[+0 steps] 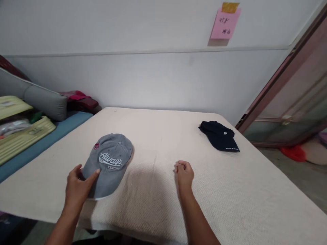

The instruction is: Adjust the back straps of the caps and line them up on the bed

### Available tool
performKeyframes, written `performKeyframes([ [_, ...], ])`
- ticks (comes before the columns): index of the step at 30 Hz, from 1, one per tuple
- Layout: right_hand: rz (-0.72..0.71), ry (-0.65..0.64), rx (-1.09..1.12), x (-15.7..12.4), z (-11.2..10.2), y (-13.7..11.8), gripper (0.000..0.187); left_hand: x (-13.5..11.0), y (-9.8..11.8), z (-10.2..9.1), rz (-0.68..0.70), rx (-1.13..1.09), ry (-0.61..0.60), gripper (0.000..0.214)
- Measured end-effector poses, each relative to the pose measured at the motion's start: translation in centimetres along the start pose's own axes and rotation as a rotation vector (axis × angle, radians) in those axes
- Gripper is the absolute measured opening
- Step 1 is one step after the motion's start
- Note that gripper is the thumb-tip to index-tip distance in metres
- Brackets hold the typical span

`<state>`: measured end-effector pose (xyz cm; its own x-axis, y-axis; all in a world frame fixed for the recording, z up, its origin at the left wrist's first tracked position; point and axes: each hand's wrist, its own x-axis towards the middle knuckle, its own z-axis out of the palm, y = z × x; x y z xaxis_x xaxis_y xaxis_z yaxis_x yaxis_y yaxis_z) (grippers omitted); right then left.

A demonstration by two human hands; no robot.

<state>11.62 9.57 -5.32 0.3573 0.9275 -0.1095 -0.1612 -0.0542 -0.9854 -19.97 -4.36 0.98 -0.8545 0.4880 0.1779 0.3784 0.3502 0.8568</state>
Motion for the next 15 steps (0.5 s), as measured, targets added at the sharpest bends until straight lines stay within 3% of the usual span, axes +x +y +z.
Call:
performKeyframes([
  [2, 0.058, -0.115, 0.045, -0.9, 1.1, -0.1, 0.012, -0.7, 0.5, -0.1, -0.094, -0.169, -0.056, 0.069],
  [6, 0.169, -0.350, 0.048, -3.6, 3.2, -0.4, 0.015, -3.0, 2.4, 0.6, -0.256, -0.558, -0.326, 0.040],
  [10, 0.337, -0.636, 0.191, -5.6, 3.6, -1.4, 0.034, -5.8, 4.4, 2.3, -0.347, -0.823, -0.419, 0.037],
  [12, 0.455, -0.733, 0.351, -5.5, 3.1, -2.2, 0.036, -7.0, 4.9, 2.9, -0.426, -0.873, -0.598, 0.037],
  [15, 0.530, -0.712, 0.497, -4.6, 1.9, -3.6, 0.027, -8.0, 5.3, 3.3, -0.512, -0.821, -1.004, 0.035],
])
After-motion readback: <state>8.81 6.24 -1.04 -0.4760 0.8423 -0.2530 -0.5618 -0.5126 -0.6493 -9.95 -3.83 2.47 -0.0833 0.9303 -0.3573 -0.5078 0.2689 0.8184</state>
